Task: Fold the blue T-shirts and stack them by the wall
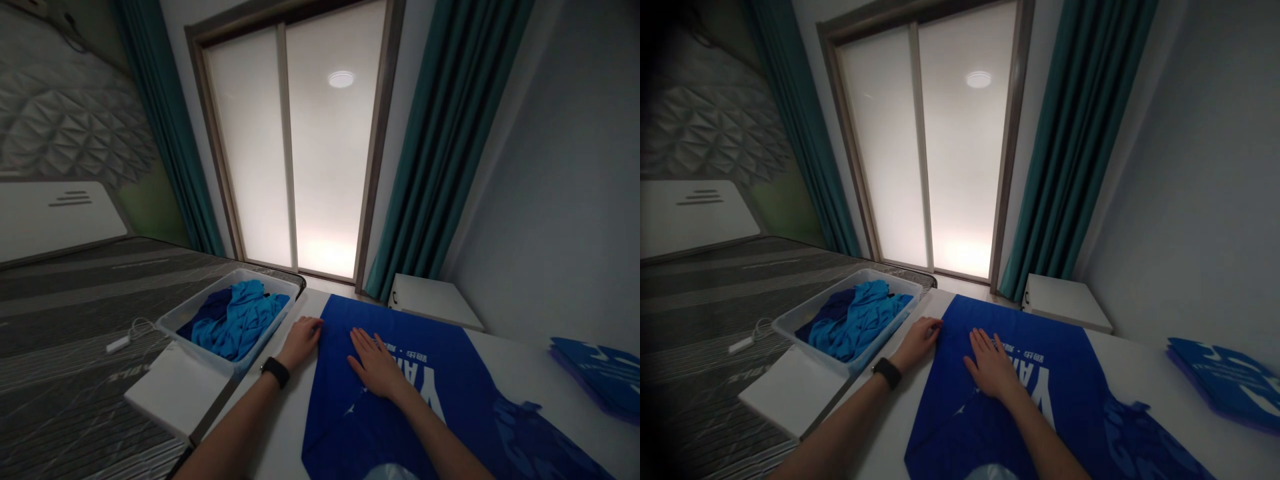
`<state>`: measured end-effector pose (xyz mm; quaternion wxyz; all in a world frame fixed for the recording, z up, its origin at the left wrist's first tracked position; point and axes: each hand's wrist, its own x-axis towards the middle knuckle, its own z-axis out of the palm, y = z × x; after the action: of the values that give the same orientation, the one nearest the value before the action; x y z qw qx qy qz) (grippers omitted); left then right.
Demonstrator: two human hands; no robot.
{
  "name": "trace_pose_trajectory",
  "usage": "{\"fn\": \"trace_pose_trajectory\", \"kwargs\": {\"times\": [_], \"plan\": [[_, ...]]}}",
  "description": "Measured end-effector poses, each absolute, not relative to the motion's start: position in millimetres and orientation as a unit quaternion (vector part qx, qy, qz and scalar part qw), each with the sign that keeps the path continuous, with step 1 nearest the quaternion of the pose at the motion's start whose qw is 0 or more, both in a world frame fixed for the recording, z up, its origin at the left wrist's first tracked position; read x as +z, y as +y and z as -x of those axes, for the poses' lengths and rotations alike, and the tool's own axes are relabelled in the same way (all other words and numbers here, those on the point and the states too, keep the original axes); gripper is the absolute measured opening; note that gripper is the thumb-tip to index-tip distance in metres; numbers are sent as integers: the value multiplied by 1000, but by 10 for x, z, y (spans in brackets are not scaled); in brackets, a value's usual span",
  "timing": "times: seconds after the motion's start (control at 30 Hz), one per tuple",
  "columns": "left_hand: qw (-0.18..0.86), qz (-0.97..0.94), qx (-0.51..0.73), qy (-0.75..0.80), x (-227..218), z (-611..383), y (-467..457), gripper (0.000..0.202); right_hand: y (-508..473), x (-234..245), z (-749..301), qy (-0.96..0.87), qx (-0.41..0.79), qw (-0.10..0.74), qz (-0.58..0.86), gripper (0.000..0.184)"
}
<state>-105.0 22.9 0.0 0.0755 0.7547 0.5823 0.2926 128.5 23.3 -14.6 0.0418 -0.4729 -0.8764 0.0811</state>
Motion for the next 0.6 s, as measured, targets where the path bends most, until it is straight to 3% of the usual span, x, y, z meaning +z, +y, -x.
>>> {"fn": "trace_pose_trajectory", "kwargs": {"times": [0.23,0.6], "plan": [[156,-742,322,567,-113,1213,303,29,243,-178,-1297,-876,83,48,473,70],[59,-750,243,613,-127,1144,283,22,240,-145,-1291,-875,83,29,476,71]]}}
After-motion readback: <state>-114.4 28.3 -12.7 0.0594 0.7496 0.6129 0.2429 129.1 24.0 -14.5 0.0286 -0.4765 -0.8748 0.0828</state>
